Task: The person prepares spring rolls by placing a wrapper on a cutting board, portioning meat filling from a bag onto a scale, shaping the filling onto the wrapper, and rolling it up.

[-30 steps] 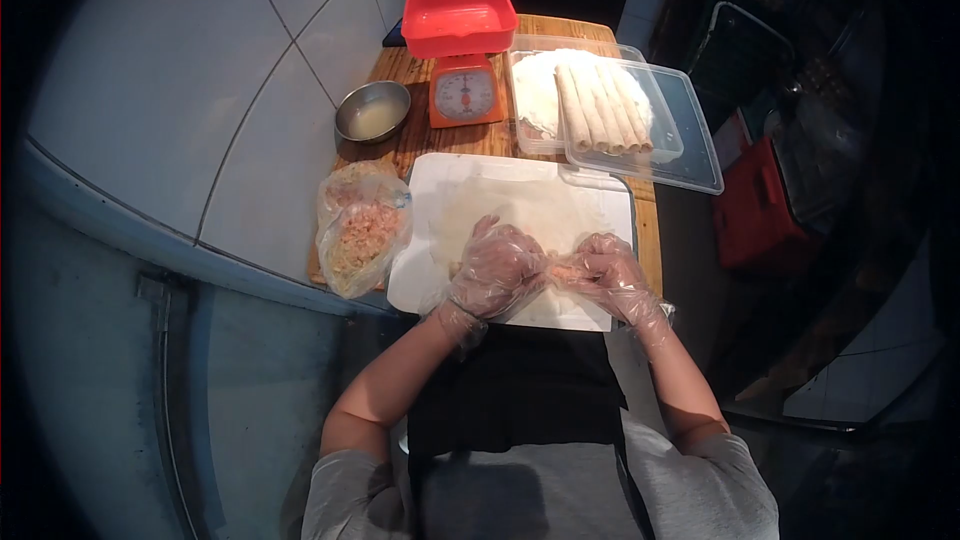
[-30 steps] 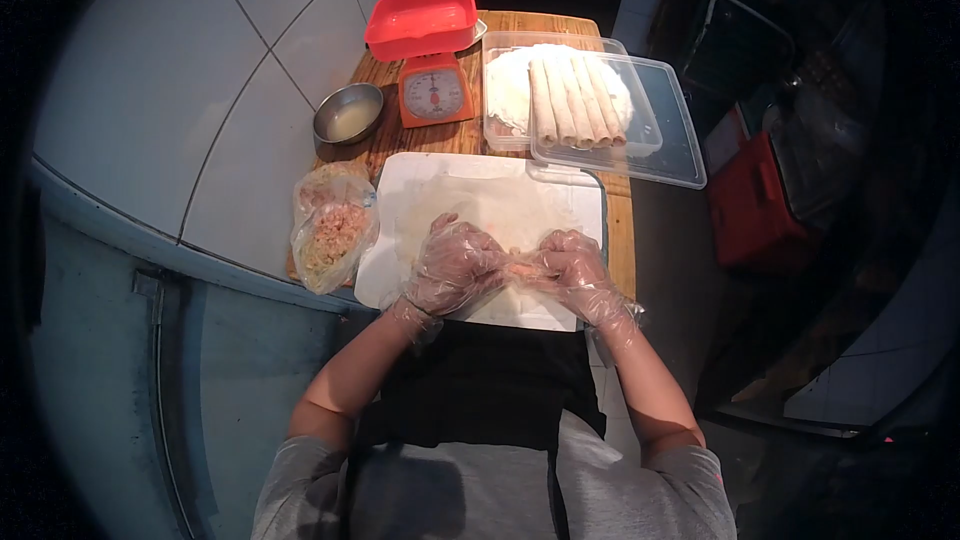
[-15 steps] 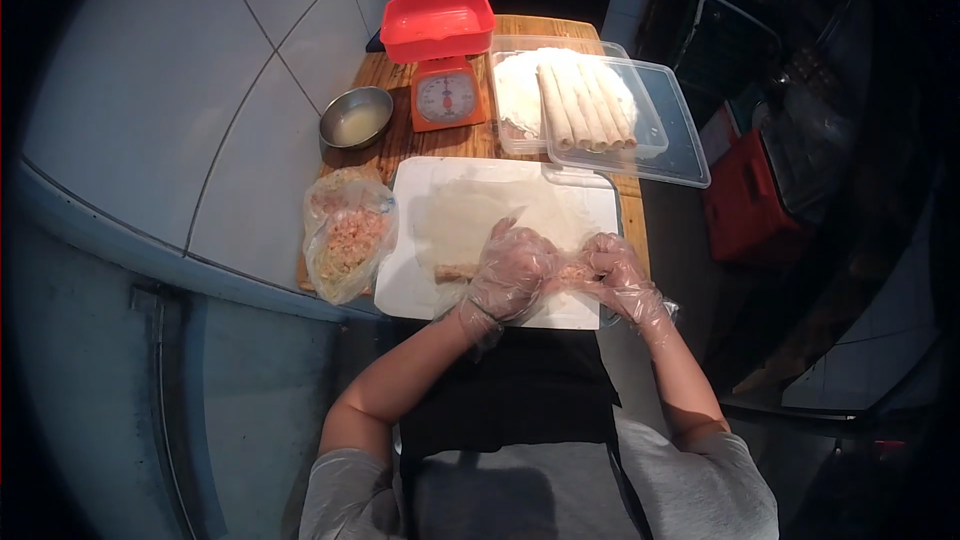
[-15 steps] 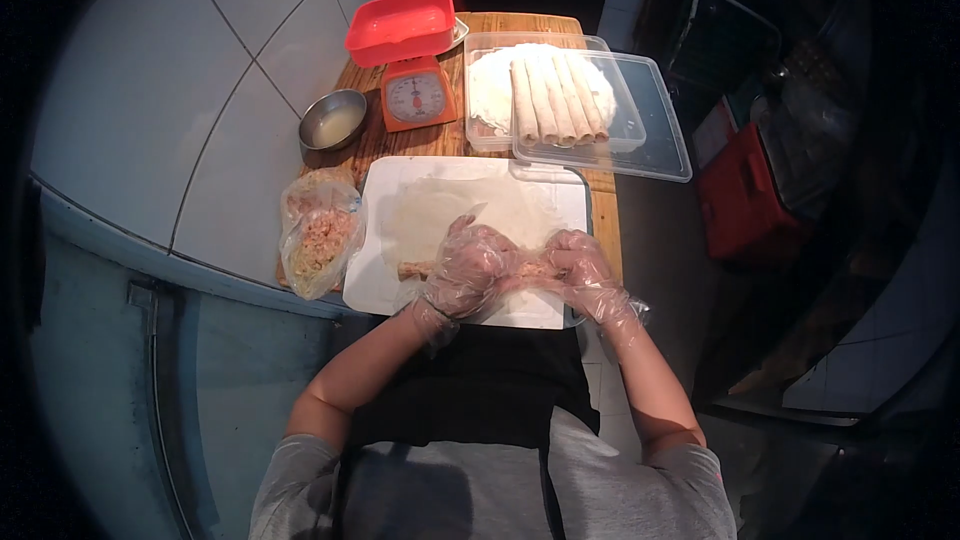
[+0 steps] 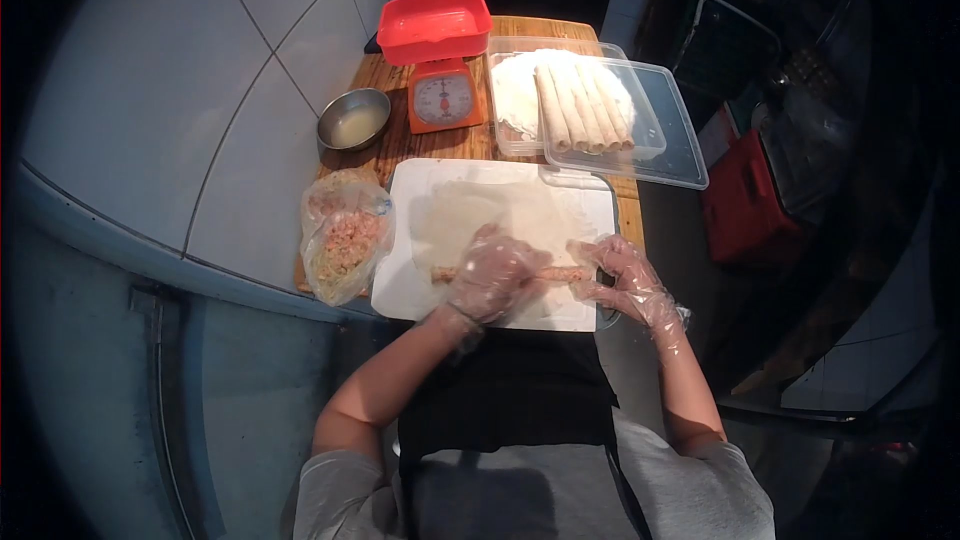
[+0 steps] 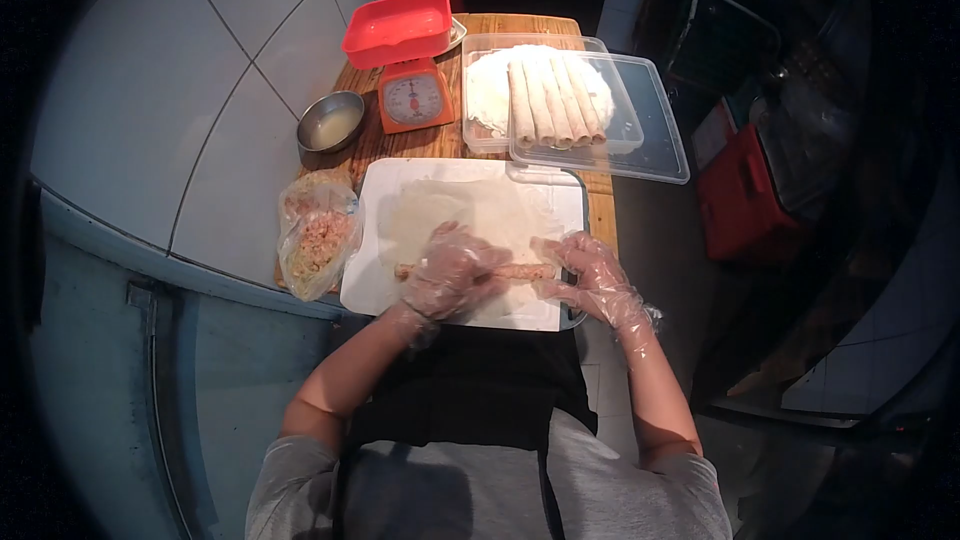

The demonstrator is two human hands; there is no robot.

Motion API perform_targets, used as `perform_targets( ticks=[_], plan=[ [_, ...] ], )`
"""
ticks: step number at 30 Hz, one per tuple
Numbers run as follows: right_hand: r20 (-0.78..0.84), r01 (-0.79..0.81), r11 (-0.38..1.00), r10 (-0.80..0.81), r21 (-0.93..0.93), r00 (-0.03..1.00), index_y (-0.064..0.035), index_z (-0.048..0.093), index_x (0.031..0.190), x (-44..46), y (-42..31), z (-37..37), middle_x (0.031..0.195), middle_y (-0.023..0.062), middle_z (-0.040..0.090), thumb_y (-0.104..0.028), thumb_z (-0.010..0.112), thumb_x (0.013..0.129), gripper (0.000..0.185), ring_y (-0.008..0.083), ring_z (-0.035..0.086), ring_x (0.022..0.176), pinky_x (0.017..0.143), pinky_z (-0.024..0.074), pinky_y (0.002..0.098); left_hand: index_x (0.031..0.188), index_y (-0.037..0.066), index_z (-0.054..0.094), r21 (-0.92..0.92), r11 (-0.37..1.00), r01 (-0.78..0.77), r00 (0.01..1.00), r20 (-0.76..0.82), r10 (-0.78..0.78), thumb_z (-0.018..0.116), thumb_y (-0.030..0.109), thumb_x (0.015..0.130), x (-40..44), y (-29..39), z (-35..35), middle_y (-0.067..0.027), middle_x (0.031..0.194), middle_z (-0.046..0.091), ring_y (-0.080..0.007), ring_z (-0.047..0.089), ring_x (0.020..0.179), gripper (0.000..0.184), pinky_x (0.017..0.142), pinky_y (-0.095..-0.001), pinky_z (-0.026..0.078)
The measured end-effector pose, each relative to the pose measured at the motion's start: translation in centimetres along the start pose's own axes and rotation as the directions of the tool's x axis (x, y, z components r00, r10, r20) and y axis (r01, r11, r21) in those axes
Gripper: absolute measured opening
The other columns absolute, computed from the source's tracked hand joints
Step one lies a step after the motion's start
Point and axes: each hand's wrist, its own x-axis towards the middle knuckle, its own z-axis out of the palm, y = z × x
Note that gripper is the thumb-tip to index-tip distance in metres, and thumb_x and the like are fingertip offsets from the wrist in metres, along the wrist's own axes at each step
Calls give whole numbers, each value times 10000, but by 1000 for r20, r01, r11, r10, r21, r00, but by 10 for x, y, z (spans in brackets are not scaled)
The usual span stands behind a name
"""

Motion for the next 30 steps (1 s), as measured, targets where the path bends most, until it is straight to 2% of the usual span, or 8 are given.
perform_targets(
  ticks=[3,6,10,13,14,19,26,30],
  plan=[
    [40,-39,998,37,43,998,-125,669,1319,3,-4,-10,1014,138,617,-404,852,743,665,324,593,979,900,485,426,942,156,723,-4,989,146,972,187,-143,805,279,736,-13,-17,-33,-41,773,633,-277,640,825,253,992,-535,421],
    [-12,108,989,-110,-103,994,-92,709,1224,19,-28,-4,994,132,616,-414,845,739,598,330,599,996,902,484,434,935,134,729,-82,981,176,966,208,-156,824,240,715,-14,-19,-54,-66,752,639,-302,644,814,263,834,-460,476],
    [46,299,927,-297,-227,954,-58,706,907,50,-44,37,966,133,634,-383,831,729,391,346,616,946,858,486,448,984,100,737,-48,994,98,976,199,-86,825,237,719,-13,-26,-46,-87,794,655,-313,648,828,310,742,-427,488],
    [193,272,928,-227,-254,955,-94,753,992,64,-50,57,873,104,635,-319,845,722,363,312,617,900,820,493,438,1017,79,742,-38,995,97,978,187,-88,876,241,679,-14,-28,-40,-95,833,682,-311,665,805,398,696,-430,503],
    [141,318,902,-288,-293,947,-85,739,856,66,-52,57,809,88,618,-293,849,708,278,305,610,822,766,492,449,1004,79,746,-81,992,99,983,165,-85,873,237,684,-16,-28,-41,-97,837,680,-314,661,804,379,697,-431,503],
    [80,307,916,-296,-259,952,-84,714,789,68,-50,62,816,94,614,-279,858,695,260,309,608,805,746,491,449,991,79,754,-175,979,106,990,108,-88,867,228,707,-15,-20,-47,-108,851,660,-326,641,801,339,715,-436,500],
    [42,279,909,-280,-310,959,-59,662,682,58,-40,52,768,100,599,-252,846,714,269,301,603,777,710,488,445,1095,91,715,-55,991,125,979,171,-114,867,303,709,-21,-28,-46,-81,825,648,-298,638,808,465,750,-429,479],
    [45,169,945,-163,-280,986,-67,720,748,42,-31,34,802,97,605,-322,823,736,276,304,604,795,738,492,445,1166,99,693,33,991,128,983,128,-131,878,372,692,-16,-17,-58,-57,864,670,-275,645,833,577,781,-420,474]
  ],
)
